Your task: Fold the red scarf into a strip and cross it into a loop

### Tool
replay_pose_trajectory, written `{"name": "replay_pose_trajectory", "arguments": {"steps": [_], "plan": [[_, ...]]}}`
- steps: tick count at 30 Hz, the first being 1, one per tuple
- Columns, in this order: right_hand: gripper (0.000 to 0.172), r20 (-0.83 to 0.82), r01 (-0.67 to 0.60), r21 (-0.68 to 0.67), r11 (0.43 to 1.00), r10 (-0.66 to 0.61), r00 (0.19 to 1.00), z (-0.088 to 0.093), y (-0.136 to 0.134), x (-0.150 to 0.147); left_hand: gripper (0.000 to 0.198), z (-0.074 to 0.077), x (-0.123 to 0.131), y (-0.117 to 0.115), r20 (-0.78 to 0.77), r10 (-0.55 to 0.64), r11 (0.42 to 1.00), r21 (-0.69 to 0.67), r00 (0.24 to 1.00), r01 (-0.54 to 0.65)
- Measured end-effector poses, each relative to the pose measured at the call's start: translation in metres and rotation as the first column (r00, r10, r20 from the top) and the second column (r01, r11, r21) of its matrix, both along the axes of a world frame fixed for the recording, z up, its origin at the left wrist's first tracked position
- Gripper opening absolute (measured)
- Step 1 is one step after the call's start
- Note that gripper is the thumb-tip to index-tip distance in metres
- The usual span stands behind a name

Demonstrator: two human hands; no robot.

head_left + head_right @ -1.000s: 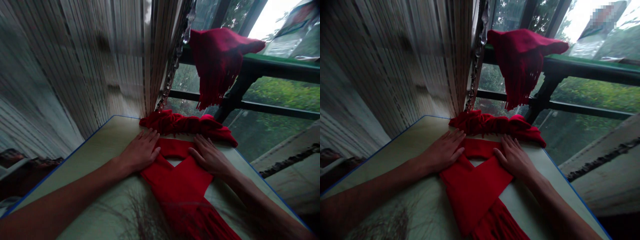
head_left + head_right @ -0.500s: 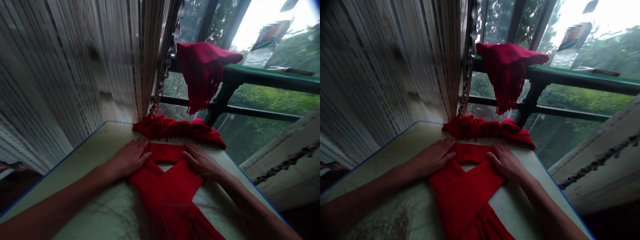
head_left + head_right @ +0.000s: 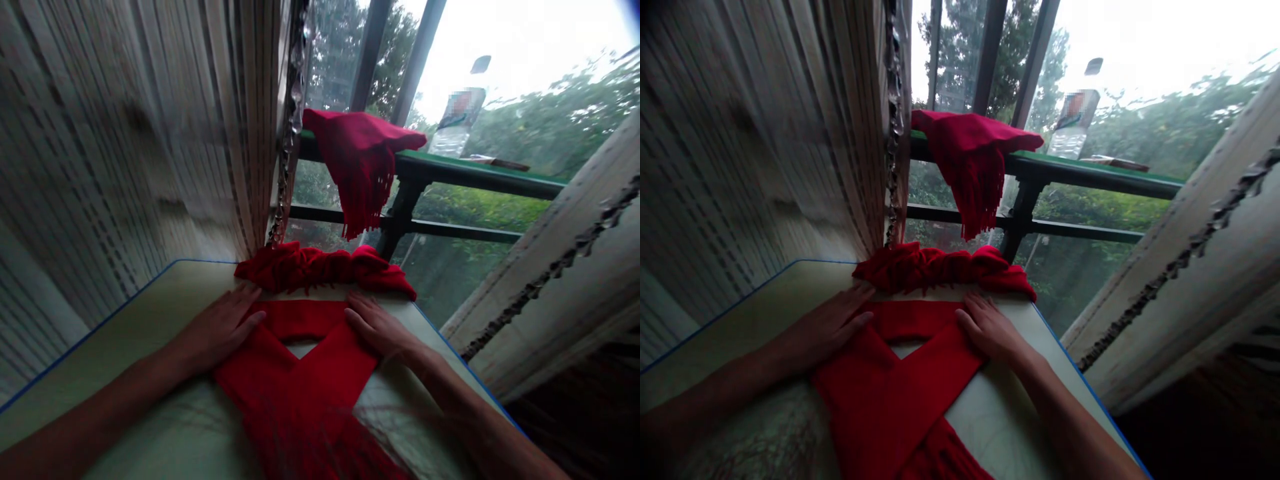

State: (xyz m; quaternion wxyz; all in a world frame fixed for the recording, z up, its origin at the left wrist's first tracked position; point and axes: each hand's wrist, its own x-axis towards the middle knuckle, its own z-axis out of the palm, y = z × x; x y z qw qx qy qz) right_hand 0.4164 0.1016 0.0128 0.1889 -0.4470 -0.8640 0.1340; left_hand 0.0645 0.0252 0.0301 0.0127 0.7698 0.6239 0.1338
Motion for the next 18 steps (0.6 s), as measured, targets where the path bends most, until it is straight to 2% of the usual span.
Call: {"name": "replay_pose_trajectory", "arguments": {"steps": [2,13,18], "plan": [[0.074,0.006,0.000,0.017,1.000,0.000,1.000,0.002,-0.001,0.000,0.076,0.001,-0.001,0.000,0.018,-0.013,0.999,0.047,1.000,0.012],[0.065,0.060,0.011,-0.024,1.000,-0.009,0.998,0.008,-0.006,0.000,0.073,-0.005,-0.008,0.006,0.109,-0.043,0.999,-0.019,0.993,0.045],[0.063,0.049,0.010,-0.015,1.000,-0.009,0.999,0.014,-0.010,-0.001,0.066,-0.005,-0.008,0.007,0.116,-0.070,0.997,0.020,0.991,0.068]]}}
